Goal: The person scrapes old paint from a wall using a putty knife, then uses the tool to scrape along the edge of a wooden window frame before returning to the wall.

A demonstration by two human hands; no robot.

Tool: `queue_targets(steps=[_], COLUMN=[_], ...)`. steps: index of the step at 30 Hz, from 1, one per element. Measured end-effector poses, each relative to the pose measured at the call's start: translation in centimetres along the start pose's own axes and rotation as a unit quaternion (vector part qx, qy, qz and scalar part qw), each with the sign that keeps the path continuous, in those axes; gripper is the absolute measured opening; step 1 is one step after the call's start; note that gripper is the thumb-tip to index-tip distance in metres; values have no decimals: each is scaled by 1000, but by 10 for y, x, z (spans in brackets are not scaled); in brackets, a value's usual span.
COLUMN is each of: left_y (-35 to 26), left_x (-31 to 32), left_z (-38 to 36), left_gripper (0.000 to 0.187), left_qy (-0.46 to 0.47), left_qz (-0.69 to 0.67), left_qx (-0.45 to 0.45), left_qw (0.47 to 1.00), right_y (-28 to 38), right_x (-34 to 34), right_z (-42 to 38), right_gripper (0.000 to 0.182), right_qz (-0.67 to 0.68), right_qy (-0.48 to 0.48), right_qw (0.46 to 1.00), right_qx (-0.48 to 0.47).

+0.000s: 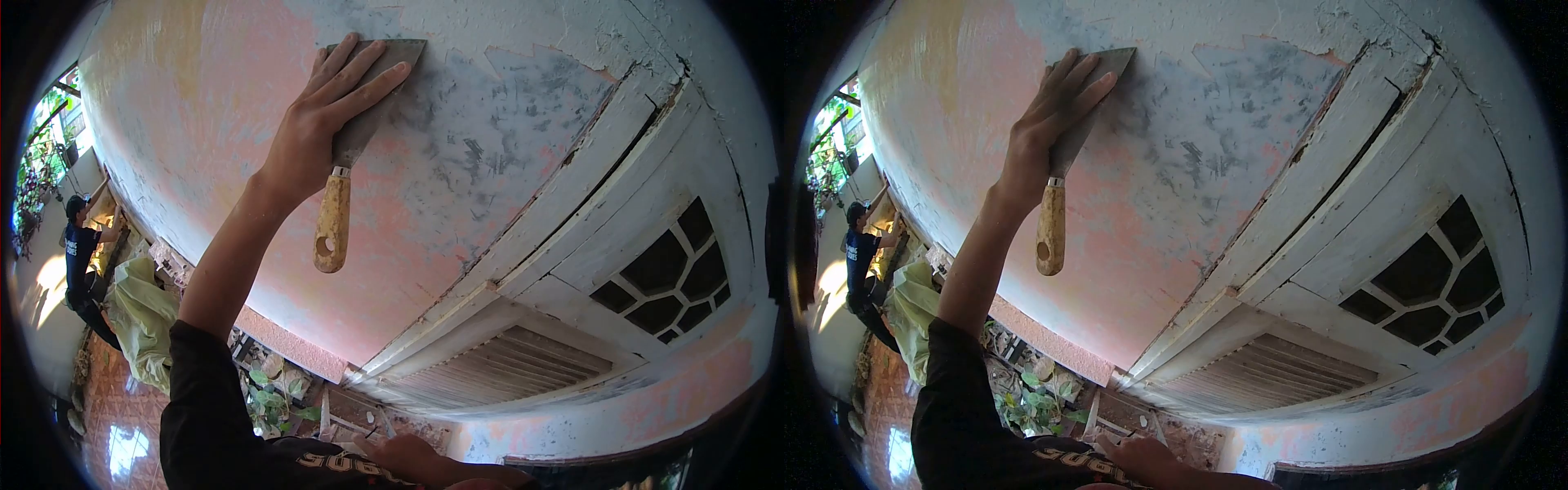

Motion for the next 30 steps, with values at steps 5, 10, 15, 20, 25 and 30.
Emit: queue_targets(steps=[5,10,15,20,25,30], left_y=[-1,-7,-7,-12,-12,-7], left_x=[0,6,7,10,2,4], left_z=[3,-5,0,-6,2,2], left_gripper=[70,70,68,67,67,70], left_qy=[-7,-18,-34,-42,-41,-40], left_qz=[10,13,15,6,23,28], left_qx=[-1,-7,-12,-22,-13,-2], left_qw=[1000,1000,999,999,999,999], right_y=[-3,9,8,6,8,9], right_x=[9,-26,-24,-20,-25,-28], right_z=[4,-9,-6,-6,-7,-10], right_gripper=[68,67,67,68,69,70], right_qz=[-4,21,37,35,34,34], right_qy=[-8,-1,24,-24,-18,-37], right_qw=[1000,1000,999,999,999,999], right_qx=[0,-2,11,0,3,-16])
Point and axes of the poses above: each hand's wrist, its own z-axis towards the middle knuckle, its own x-axis out of the palm, y = z × x, the point moved 7 cm from there along z, towards the middle knuckle, and after that the axes turned 10 degrees about x, right-handed, at the moved point
